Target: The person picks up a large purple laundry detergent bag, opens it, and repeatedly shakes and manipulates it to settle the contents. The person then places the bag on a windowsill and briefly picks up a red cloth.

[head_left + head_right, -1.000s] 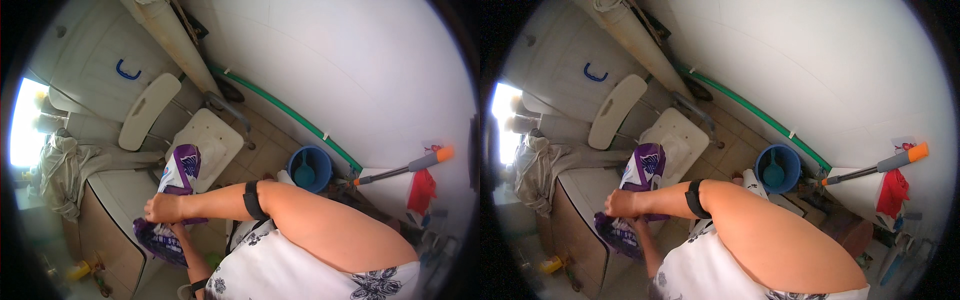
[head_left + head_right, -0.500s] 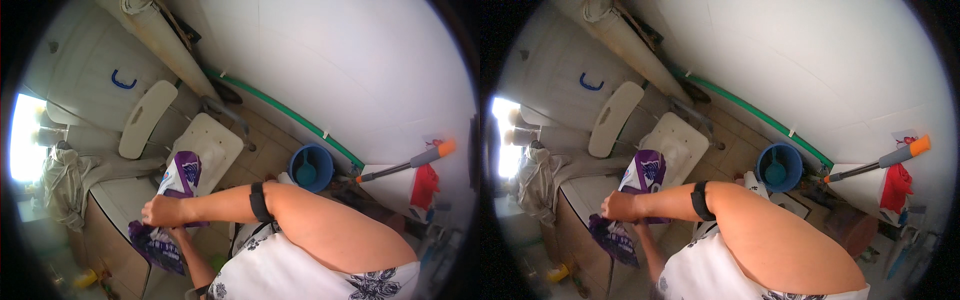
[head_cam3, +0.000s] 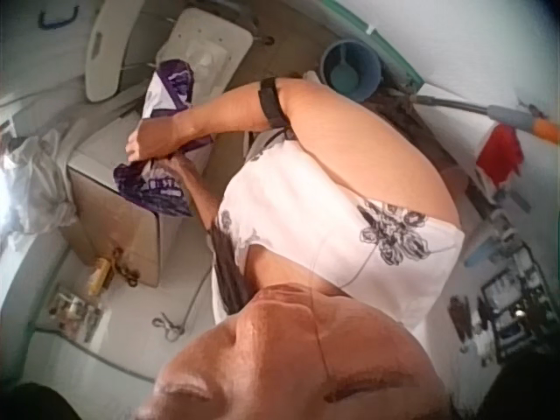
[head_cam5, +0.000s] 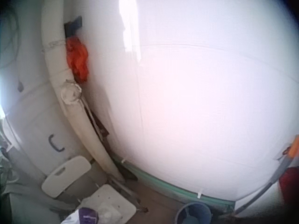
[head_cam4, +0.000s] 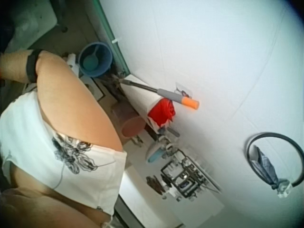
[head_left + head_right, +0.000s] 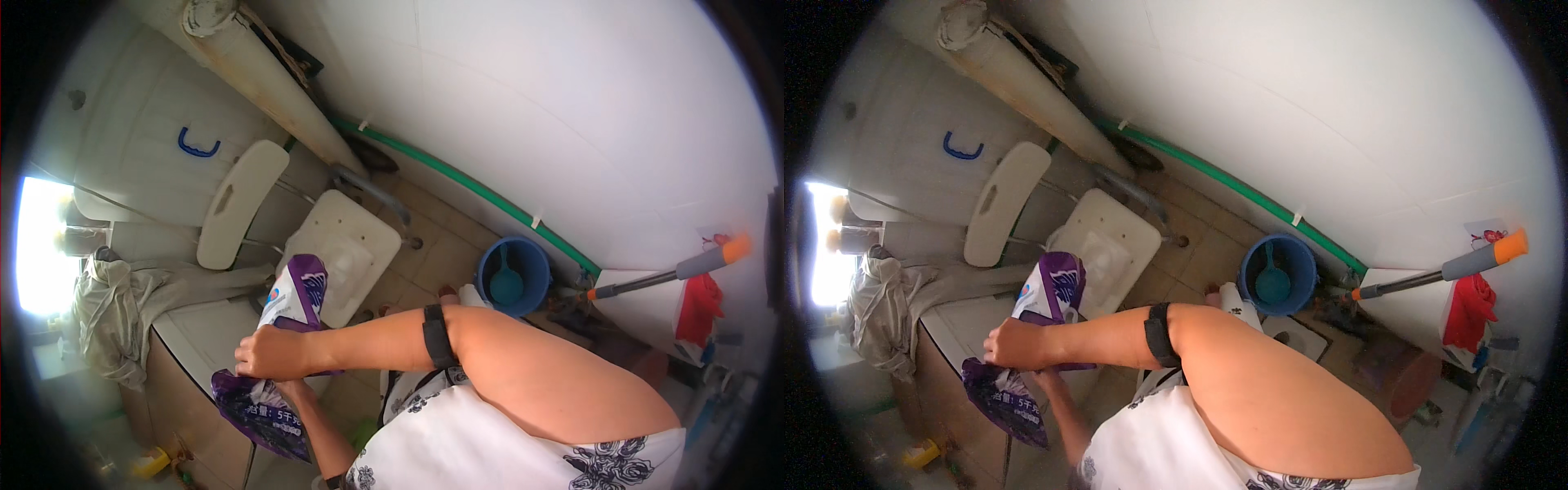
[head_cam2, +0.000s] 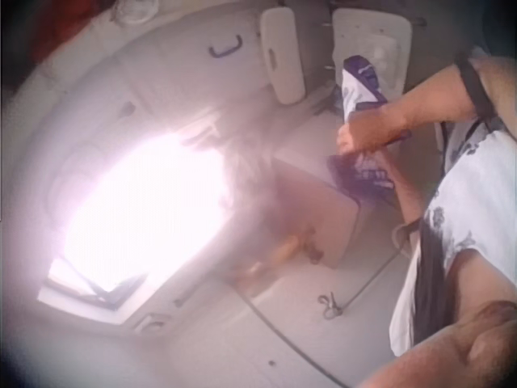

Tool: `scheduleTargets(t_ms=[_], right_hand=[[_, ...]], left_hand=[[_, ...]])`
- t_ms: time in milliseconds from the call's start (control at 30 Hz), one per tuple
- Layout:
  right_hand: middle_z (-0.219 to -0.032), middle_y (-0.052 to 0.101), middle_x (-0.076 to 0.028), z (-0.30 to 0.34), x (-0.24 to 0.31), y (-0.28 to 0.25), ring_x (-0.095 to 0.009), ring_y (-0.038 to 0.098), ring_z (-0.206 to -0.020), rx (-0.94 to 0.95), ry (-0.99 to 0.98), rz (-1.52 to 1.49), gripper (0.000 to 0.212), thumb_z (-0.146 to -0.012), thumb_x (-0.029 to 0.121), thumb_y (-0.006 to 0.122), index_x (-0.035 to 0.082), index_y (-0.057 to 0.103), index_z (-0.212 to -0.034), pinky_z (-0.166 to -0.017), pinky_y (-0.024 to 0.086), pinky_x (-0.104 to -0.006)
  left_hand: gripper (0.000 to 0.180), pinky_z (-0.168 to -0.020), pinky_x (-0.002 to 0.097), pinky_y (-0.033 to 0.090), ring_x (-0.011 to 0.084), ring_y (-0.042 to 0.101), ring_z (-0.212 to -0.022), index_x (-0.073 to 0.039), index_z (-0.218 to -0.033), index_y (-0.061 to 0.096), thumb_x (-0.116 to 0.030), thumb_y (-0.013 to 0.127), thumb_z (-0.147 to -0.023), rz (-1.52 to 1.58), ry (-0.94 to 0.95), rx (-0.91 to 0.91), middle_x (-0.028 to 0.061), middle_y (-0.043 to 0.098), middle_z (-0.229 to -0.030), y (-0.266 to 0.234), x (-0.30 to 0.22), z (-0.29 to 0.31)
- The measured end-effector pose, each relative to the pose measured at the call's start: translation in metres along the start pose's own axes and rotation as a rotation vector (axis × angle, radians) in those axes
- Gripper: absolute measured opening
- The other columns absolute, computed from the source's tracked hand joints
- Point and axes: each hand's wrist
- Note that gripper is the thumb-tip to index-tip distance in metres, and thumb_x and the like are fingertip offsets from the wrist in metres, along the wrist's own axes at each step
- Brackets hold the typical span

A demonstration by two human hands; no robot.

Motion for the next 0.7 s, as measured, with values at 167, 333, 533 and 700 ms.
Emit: scheduleTargets(t_ms=[167,333,533,700], right_hand=[[-0.076,0.056,-0.004,0.004,-0.006,-0.005,-0.021,0.059,-0.077,-0.001,0.035,0.049,0.014,-0.066,0.015,0.058,0.008,0.06,-0.078,-0.058,0.05,-0.0321],[-0.076,0.055,-0.004,0.004,-0.009,-0.009,-0.02,0.058,-0.076,0.025,-0.015,-0.011,0.016,-0.066,0.014,0.058,0.009,0.061,-0.081,-0.057,0.049,-0.0312],[-0.08,0.057,-0.004,0.007,-0.009,-0.015,-0.021,0.059,-0.08,-0.069,0.045,-0.018,0.013,-0.067,0.014,0.058,0.008,0.059,-0.079,-0.06,0.05,-0.0333],[-0.082,0.057,-0.005,0.007,-0.015,-0.022,-0.022,0.059,-0.082,0.016,0.061,-0.002,0.013,-0.066,0.013,0.059,0.008,0.058,-0.078,-0.061,0.05,-0.0334]], left_hand=[[0.049,-0.083,0.0298,0.043,0.0166,0.052,-0.099,-0.003,-0.119,0.048,-0.032,0.063,-0.082,-0.003,-0.022,0.031,0.0052,0.052,-0.113,0.002,-0.001,0.001],[0.055,-0.079,0.0303,0.044,0.0175,0.053,-0.093,-0.003,-0.118,0.05,-0.037,0.068,-0.078,-0.174,0.126,0.158,0.0055,0.054,-0.109,-0.002,-0.008,0.004],[0.056,-0.074,0.0302,0.045,0.0176,0.054,-0.089,0.001,-0.112,0.052,-0.037,0.071,-0.075,-0.088,-0.09,0.006,0.0061,0.056,-0.103,0.008,-0.02,-0.001],[0.049,-0.077,0.0305,0.045,0.0178,0.055,-0.091,0.0,-0.111,0.052,-0.029,0.069,-0.076,-0.015,-0.011,0.01,0.0061,0.056,-0.106,0.011,-0.028,0.004]])
Point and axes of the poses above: each hand's wrist, its own z-axis away from the middle knuckle, its own y-axis out of the palm, x = y × z
